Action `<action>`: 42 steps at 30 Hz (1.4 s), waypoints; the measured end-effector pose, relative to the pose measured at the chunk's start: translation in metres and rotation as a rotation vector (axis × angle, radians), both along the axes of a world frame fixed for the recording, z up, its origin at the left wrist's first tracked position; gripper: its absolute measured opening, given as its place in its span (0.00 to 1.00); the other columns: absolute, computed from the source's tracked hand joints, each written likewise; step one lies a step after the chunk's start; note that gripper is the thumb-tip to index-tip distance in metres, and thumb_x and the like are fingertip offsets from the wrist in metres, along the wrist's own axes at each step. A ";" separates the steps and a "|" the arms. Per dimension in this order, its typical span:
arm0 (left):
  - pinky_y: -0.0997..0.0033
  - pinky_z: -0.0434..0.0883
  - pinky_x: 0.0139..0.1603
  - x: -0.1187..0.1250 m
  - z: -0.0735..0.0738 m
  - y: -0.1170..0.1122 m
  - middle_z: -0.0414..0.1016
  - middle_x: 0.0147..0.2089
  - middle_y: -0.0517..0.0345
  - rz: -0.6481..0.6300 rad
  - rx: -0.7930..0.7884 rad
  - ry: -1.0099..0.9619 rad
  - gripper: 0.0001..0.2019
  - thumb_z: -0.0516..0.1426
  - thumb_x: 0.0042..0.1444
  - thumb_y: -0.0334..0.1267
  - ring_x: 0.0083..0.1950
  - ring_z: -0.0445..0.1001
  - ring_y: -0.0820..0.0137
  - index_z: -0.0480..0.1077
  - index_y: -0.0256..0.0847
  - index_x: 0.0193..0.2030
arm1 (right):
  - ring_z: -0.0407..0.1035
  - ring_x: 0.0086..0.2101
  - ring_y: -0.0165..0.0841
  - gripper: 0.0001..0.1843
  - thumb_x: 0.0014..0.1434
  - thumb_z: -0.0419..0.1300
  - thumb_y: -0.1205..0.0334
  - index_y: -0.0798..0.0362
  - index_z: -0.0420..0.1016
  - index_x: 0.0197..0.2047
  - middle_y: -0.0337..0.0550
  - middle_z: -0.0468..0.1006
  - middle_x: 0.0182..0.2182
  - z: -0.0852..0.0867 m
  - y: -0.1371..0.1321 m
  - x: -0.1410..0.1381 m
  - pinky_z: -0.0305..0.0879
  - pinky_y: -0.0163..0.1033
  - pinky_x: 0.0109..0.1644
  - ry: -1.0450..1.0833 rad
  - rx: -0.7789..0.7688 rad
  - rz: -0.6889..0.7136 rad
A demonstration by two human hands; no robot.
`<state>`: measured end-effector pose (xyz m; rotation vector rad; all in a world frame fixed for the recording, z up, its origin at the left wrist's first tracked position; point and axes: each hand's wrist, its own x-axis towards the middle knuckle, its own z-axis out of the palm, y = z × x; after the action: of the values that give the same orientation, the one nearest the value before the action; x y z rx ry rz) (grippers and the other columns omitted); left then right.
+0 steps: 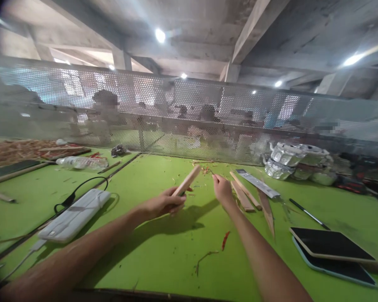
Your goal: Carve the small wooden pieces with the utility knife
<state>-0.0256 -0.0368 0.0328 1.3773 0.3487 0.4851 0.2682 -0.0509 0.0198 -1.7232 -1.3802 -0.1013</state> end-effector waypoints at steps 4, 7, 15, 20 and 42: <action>0.76 0.70 0.29 -0.004 -0.005 0.009 0.69 0.34 0.62 0.100 -0.147 -0.062 0.19 0.65 0.68 0.34 0.28 0.68 0.77 0.68 0.37 0.62 | 0.69 0.25 0.36 0.31 0.69 0.55 0.37 0.56 0.88 0.47 0.47 0.82 0.27 0.004 -0.002 -0.025 0.62 0.38 0.29 0.127 0.088 0.185; 0.74 0.70 0.30 -0.004 -0.007 0.013 0.71 0.35 0.61 0.114 -0.175 -0.057 0.19 0.64 0.70 0.36 0.29 0.70 0.76 0.66 0.37 0.64 | 0.72 0.27 0.38 0.29 0.70 0.56 0.40 0.55 0.87 0.53 0.48 0.84 0.31 0.009 -0.010 -0.048 0.65 0.39 0.29 0.088 0.122 0.303; 0.74 0.67 0.28 -0.001 -0.010 0.015 0.70 0.32 0.64 0.100 -0.116 -0.004 0.07 0.59 0.74 0.39 0.27 0.68 0.78 0.67 0.40 0.51 | 0.84 0.38 0.45 0.21 0.75 0.56 0.52 0.52 0.88 0.55 0.53 0.90 0.45 0.005 -0.022 -0.089 0.80 0.48 0.41 -0.211 0.116 0.629; 0.76 0.65 0.27 0.003 0.000 0.003 0.67 0.29 0.67 0.136 -0.100 0.090 0.07 0.60 0.73 0.38 0.25 0.64 0.78 0.66 0.39 0.49 | 0.85 0.43 0.47 0.19 0.75 0.57 0.56 0.52 0.89 0.56 0.53 0.89 0.48 -0.005 -0.018 -0.079 0.82 0.52 0.48 -0.241 0.116 0.575; 0.71 0.66 0.28 -0.001 0.002 -0.004 0.68 0.36 0.66 -0.244 0.116 0.110 0.26 0.70 0.59 0.42 0.27 0.64 0.79 0.69 0.40 0.60 | 0.80 0.32 0.42 0.21 0.72 0.56 0.59 0.59 0.90 0.53 0.58 0.90 0.41 0.006 -0.006 -0.005 0.70 0.39 0.32 -0.027 -0.152 -0.039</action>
<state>-0.0265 -0.0406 0.0344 1.5401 0.2400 0.2315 0.2633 -0.0570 0.0262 -1.8804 -1.4047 -0.0422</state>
